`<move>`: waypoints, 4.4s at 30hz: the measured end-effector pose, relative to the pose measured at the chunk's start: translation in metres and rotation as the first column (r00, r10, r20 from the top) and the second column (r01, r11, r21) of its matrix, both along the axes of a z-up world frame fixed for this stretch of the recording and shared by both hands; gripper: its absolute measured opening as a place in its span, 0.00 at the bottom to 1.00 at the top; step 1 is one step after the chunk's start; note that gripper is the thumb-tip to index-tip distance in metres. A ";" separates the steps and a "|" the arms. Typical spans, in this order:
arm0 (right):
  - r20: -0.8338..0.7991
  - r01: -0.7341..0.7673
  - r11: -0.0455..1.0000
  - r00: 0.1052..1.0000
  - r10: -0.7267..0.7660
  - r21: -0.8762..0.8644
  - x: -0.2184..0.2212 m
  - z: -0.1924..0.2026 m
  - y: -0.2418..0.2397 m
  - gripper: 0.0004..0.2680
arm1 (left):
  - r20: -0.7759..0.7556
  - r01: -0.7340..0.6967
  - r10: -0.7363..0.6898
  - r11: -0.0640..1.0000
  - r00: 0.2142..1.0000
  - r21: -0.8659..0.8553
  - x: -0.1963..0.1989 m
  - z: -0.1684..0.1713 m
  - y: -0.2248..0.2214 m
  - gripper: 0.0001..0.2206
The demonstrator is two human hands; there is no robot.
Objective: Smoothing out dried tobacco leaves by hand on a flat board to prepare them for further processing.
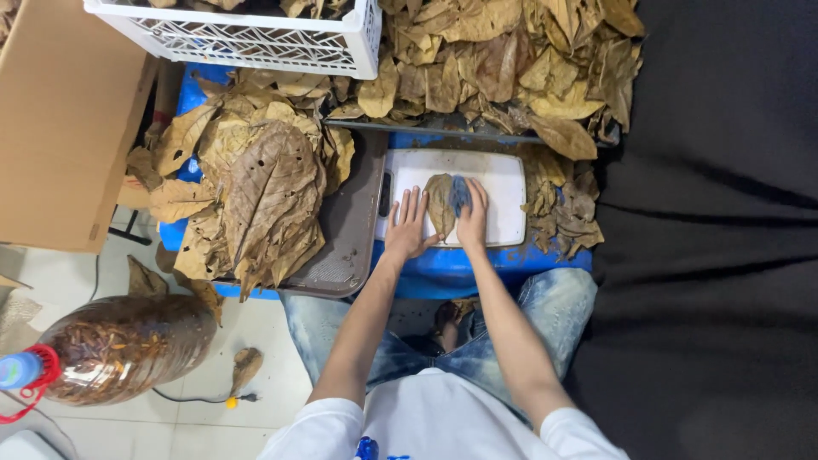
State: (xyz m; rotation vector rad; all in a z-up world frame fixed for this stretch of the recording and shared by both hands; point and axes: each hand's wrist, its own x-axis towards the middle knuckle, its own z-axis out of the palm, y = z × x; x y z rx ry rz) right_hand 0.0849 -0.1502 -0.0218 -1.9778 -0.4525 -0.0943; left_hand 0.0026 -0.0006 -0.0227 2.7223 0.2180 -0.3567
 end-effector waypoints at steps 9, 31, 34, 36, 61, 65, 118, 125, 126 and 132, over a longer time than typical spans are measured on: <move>-0.067 -0.368 0.765 0.917 0.394 -0.528 -0.041 0.030 -0.011 0.26 | -0.012 0.013 -0.012 0.999 1.000 0.052 -0.005 0.016 0.000 0.54; 0.016 -0.034 0.797 0.998 0.055 -0.602 0.073 -0.059 0.071 0.32 | -0.038 0.029 -0.027 0.997 0.999 0.067 0.000 0.015 -0.001 0.44; 0.114 0.025 0.756 0.991 0.065 -0.654 0.084 -0.054 0.040 0.27 | 0.002 0.027 -0.027 0.998 1.000 0.054 -0.001 0.008 0.000 0.45; 0.196 -0.014 0.889 0.974 0.116 -0.458 0.067 -0.006 0.013 0.27 | -0.005 0.022 -0.022 0.998 1.000 0.059 0.000 0.006 0.001 0.45; -0.036 -0.228 0.637 0.953 0.300 -0.737 0.027 0.028 0.042 0.30 | -0.020 0.017 -0.016 0.998 1.000 0.063 -0.003 0.021 -0.003 0.49; 0.080 -0.135 0.812 0.973 0.217 -0.568 0.059 -0.028 0.058 0.27 | -0.026 0.009 -0.008 0.998 1.000 0.060 0.000 0.023 0.001 0.48; -0.060 -0.350 0.727 0.918 0.393 -0.591 -0.035 0.027 0.008 0.23 | -0.045 -0.001 0.004 0.996 0.999 0.085 -0.004 0.016 -0.003 0.54; -0.056 -0.292 0.617 0.926 0.372 -0.730 0.014 0.032 0.044 0.25 | -0.040 -0.022 0.022 1.000 0.999 0.012 -0.004 0.026 -0.005 0.51; -0.054 -0.286 0.635 0.932 0.359 -0.718 0.022 0.035 0.050 0.25 | -0.035 -0.022 0.023 1.000 0.999 0.020 -0.002 0.030 -0.003 0.51; 0.032 -0.193 0.705 0.955 0.293 -0.682 0.057 -0.003 0.059 0.27 | -0.022 -0.014 0.013 1.000 1.000 -0.011 -0.002 0.025 -0.004 0.47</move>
